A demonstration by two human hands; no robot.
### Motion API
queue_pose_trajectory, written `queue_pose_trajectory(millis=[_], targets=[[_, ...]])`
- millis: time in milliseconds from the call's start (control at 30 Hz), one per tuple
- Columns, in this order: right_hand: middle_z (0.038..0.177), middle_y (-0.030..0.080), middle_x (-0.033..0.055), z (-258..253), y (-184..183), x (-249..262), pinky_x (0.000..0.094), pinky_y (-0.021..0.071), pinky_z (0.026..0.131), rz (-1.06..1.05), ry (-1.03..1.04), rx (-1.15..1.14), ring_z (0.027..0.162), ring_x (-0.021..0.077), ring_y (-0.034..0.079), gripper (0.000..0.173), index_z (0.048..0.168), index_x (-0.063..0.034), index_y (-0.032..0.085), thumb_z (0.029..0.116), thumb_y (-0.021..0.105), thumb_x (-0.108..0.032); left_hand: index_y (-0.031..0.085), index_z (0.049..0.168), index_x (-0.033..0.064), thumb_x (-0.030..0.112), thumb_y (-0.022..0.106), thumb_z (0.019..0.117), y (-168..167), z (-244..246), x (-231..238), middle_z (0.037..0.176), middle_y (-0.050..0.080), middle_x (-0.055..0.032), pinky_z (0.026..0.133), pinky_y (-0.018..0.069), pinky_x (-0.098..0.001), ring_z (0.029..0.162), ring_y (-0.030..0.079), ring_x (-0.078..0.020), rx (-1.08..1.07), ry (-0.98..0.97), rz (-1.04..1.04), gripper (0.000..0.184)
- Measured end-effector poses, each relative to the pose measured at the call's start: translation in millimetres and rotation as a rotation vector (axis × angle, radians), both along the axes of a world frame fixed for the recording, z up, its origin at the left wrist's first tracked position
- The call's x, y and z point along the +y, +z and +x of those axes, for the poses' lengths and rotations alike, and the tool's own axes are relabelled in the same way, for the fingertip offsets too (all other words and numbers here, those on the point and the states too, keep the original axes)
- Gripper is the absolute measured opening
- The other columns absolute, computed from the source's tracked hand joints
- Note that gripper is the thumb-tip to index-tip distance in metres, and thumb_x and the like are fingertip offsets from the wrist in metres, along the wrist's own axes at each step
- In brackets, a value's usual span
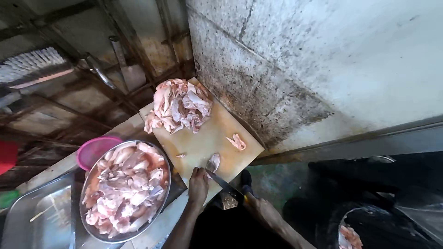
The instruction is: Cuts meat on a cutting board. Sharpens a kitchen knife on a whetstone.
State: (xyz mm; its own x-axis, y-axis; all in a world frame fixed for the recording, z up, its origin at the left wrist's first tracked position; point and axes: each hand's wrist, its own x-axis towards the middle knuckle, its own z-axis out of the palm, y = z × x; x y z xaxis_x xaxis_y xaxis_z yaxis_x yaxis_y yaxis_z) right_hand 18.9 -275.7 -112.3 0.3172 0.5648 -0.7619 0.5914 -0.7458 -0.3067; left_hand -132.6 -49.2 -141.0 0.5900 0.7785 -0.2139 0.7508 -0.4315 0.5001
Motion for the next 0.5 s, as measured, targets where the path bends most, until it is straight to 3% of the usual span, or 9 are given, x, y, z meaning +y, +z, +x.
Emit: queue_pose_trajectory(millis=[133, 267, 400, 500], targets=[[0.101, 0.073, 0.0202, 21.7, 3.1, -60.7, 0.0637, 0.056, 0.081, 0.014, 0.005, -0.021, 0.095, 0.0424, 0.072, 0.049, 0.126, -0.0164, 0.064, 0.1016, 0.05, -0.057, 0.072, 0.105, 0.0043, 0.014, 0.065, 0.093, 14.6, -11.9, 12.5, 0.102, 0.07, -0.0109, 0.087, 0.0586, -0.037, 0.093, 0.069, -0.0212, 0.012, 0.127, -0.115, 0.017], [0.092, 0.073, 0.0178, 30.3, -3.8, -97.5, 0.0614, 0.0564, 0.079, 0.16, -0.206, -0.073, 0.088, 0.0385, 0.072, 0.051, 0.121, -0.012, 0.066, 0.1, 0.054, -0.056, 0.072, 0.102, 0.0069, 0.019, 0.071, 0.0906, 39.8, -13.6, 34.1, 0.093, 0.072, -0.0072, 0.079, 0.0597, -0.0399, 0.083, 0.07, -0.0191, -0.04, 0.159, -0.09, 0.016], [0.084, 0.071, 0.0158, 22.4, -4.9, -101.7, 0.0584, 0.0565, 0.073, 0.312, -0.421, -0.131, 0.079, 0.035, 0.071, 0.048, 0.116, -0.008, 0.067, 0.1002, 0.056, -0.052, 0.072, 0.104, 0.0062, 0.018, 0.067, 0.0957, 84.0, 33.4, 47.3, 0.095, 0.072, -0.0047, 0.08, 0.0604, -0.0337, 0.082, 0.069, -0.0129, -0.241, 0.03, -0.183, 0.015], [0.081, 0.071, 0.014, 15.3, -5.3, -99.7, 0.056, 0.0568, 0.07, 0.357, -0.475, -0.152, 0.075, 0.0325, 0.071, 0.045, 0.113, -0.008, 0.068, 0.0999, 0.057, -0.05, 0.072, 0.107, 0.0076, 0.013, 0.067, 0.0973, 89.9, 85.3, 47.8, 0.105, 0.07, -0.0053, 0.082, 0.0626, -0.0329, 0.09, 0.07, -0.0132, -0.436, -0.153, -0.318, 0.013]])
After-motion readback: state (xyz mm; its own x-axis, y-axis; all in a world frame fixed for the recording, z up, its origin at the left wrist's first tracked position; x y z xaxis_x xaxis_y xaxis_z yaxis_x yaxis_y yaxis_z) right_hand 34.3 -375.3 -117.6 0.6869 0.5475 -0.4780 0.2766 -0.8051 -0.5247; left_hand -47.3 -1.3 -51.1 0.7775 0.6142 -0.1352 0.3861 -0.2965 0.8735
